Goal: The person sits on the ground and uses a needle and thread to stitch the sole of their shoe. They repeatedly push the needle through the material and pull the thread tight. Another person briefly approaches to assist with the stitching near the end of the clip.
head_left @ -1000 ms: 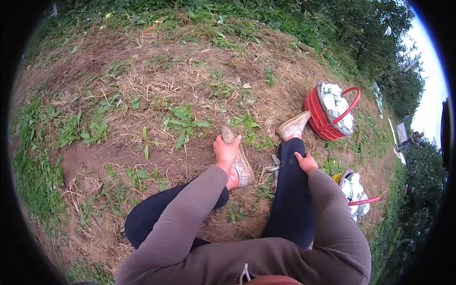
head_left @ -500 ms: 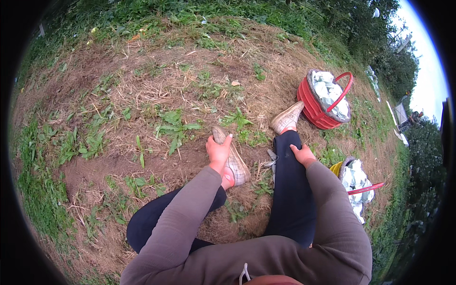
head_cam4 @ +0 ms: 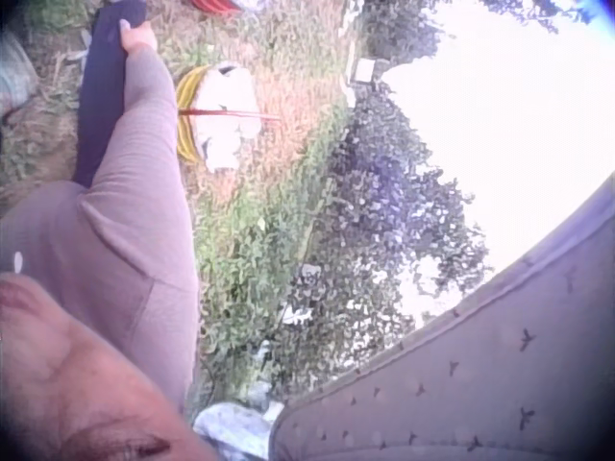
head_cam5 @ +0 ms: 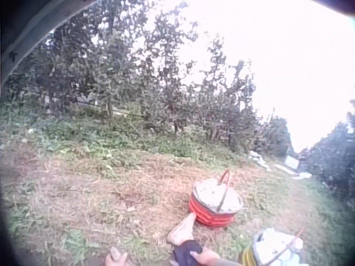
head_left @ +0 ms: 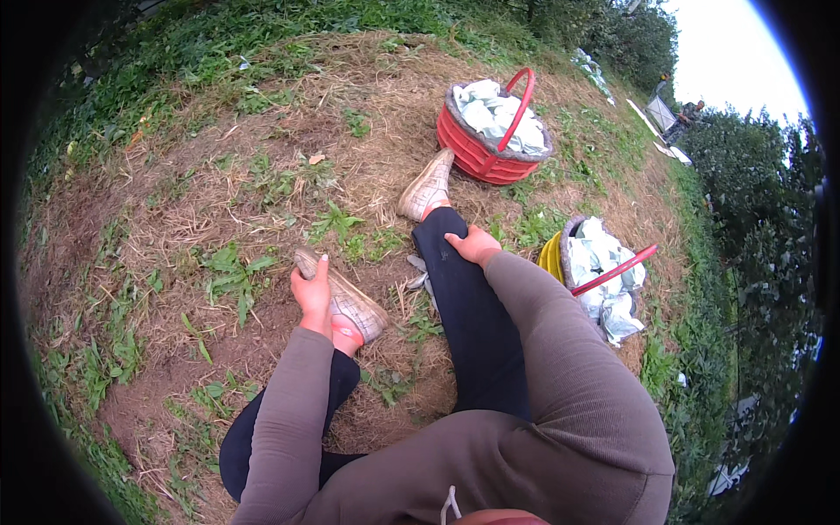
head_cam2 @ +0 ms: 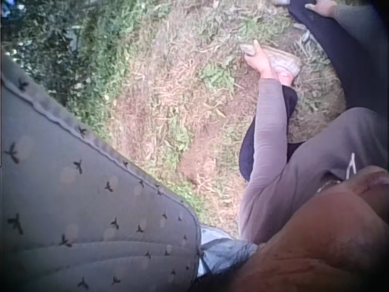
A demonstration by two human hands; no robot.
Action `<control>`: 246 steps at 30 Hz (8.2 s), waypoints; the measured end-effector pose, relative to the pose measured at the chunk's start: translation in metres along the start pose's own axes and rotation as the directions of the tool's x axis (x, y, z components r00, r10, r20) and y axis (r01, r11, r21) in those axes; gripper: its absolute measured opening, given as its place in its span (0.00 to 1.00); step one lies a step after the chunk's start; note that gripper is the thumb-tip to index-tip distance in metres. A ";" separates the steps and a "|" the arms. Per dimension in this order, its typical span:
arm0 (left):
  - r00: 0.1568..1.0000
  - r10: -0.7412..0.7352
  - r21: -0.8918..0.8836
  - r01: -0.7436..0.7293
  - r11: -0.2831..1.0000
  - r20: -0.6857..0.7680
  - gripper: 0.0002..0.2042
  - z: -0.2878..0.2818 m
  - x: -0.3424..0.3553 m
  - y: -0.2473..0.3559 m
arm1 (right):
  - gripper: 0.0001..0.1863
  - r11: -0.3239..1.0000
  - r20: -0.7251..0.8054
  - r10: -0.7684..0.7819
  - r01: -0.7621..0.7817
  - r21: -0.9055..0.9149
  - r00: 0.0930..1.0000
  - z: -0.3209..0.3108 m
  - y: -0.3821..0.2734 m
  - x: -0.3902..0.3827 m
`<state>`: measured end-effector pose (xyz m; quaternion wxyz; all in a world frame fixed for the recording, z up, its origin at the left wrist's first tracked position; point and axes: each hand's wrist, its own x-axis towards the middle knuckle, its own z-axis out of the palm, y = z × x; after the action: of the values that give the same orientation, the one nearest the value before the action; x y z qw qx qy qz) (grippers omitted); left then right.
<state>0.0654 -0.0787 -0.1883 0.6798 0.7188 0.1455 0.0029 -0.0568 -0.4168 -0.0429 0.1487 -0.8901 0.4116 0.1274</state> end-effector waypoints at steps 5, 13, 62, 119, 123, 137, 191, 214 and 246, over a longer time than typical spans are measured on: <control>0.995 0.004 -0.129 0.010 0.992 0.102 0.30 -0.003 0.005 -0.003 | 0.46 1.000 0.033 0.013 -0.013 0.000 0.999 -0.001 0.002 0.000; 0.998 0.000 -0.055 0.003 0.998 0.061 0.32 -0.003 0.001 0.003 | 0.46 1.000 0.034 -0.014 0.014 0.020 0.999 -0.001 0.005 0.001; 0.999 0.044 0.002 -0.044 0.999 -0.021 0.31 -0.004 -0.013 0.019 | 0.46 0.999 -0.019 -0.040 0.040 -0.024 0.999 0.002 0.001 0.002; 0.999 -0.037 -0.022 0.037 0.999 0.002 0.30 -0.008 -0.020 0.035 | 0.49 0.998 -0.010 -0.052 0.052 -0.041 0.999 0.009 0.006 0.019; 0.998 -0.047 0.033 0.045 0.998 0.041 0.29 -0.008 -0.017 0.032 | 0.49 0.997 -0.017 -0.061 0.061 -0.047 0.998 0.009 0.007 0.020; 1.000 -0.029 0.002 0.029 1.000 0.008 0.30 -0.006 -0.015 0.027 | 0.48 0.998 -0.006 -0.058 0.058 -0.036 0.998 0.010 0.008 0.020; 0.999 -0.018 0.038 0.017 0.999 0.029 0.28 -0.005 -0.010 0.016 | 0.48 0.998 -0.018 -0.061 0.061 -0.029 0.998 0.009 0.006 0.018; 0.992 -0.091 -0.060 0.096 0.994 0.087 0.30 -0.010 -0.023 0.043 | 0.19 0.637 0.456 -0.658 0.121 0.761 0.599 0.073 -0.141 0.044; 0.974 -0.223 -0.135 0.227 0.965 0.044 0.27 -0.007 -0.025 0.051 | 0.12 0.445 0.384 -0.862 0.131 0.886 0.331 0.130 -0.196 0.028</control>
<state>0.0506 -0.0784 -0.1330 0.7262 0.6485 0.2158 -0.0744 0.0978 -0.2670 -0.1414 0.6925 -0.6607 -0.0343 0.2878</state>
